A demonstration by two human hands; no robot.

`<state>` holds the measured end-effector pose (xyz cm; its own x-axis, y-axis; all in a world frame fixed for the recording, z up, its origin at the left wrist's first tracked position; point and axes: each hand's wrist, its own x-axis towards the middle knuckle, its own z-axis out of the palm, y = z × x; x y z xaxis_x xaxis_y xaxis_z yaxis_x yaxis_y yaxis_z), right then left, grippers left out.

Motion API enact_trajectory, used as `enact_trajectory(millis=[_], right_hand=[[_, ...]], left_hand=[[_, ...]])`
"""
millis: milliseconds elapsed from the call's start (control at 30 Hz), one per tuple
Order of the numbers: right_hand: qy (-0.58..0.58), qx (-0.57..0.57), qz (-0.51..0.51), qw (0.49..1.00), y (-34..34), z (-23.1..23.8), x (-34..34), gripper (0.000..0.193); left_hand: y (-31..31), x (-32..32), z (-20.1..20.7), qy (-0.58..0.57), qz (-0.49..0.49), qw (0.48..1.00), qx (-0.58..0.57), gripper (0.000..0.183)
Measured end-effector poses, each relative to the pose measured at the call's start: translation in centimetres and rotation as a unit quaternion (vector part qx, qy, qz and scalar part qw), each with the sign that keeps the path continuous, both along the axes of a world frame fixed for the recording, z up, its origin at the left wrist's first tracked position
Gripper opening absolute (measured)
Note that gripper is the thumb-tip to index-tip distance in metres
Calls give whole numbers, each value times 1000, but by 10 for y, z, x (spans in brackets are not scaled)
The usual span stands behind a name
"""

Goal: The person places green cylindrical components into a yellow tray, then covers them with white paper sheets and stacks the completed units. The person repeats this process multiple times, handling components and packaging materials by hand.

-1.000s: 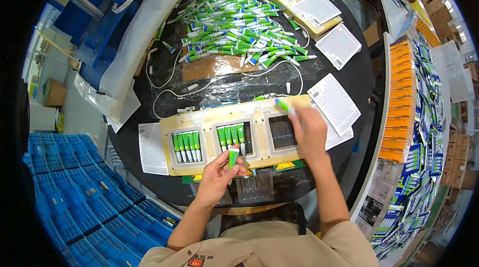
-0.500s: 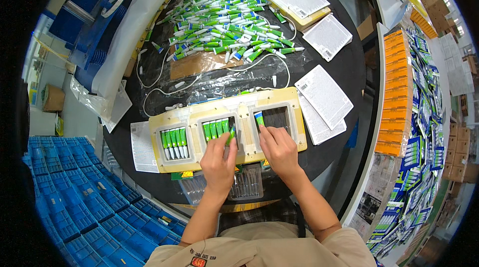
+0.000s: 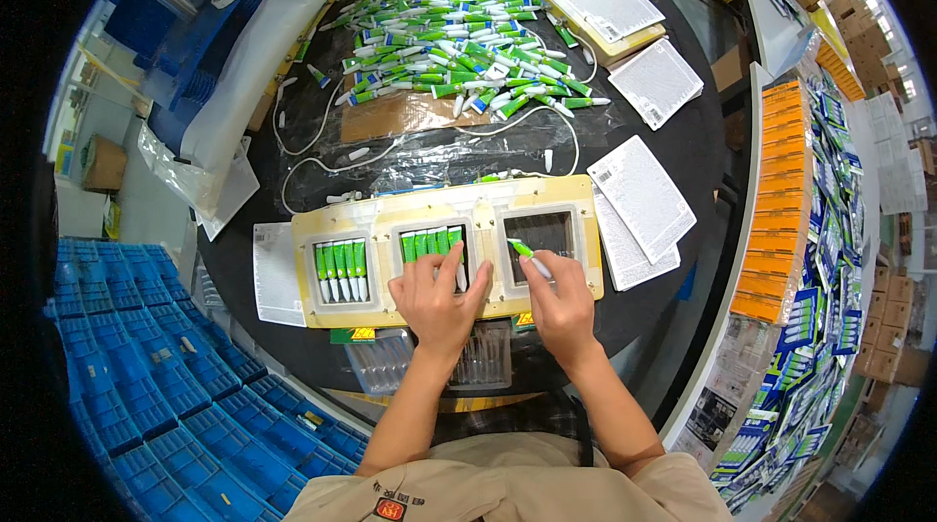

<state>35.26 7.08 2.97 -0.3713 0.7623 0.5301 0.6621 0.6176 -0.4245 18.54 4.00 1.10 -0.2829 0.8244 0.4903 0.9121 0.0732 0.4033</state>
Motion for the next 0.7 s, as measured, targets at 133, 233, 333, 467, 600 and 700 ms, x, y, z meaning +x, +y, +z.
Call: enact_trajectory(millis=[133,233,333,467,600,700], right_hand=[[-4,7,13,1000,1,-10,-3,38],[18,-62,-11,998,-3,-15,-8,31],[35,-78,1,996,5,-8,-11,26],[40,3,-22,999,68,15,-13,19],[-34,-1,-59,998,187,14,-30,9],[-275,79,-6,958,227,-8,-46,12]], left_hand=[[-12,-13,3,50,-72,995,-47,41],[-15,-19,4,58,-109,990,-72,40],[-13,-24,10,17,-137,987,-79,37],[33,-46,21,-50,-161,986,-15,24],[145,-69,13,-57,-169,983,43,14],[210,-62,1,-7,-223,975,-13,16]])
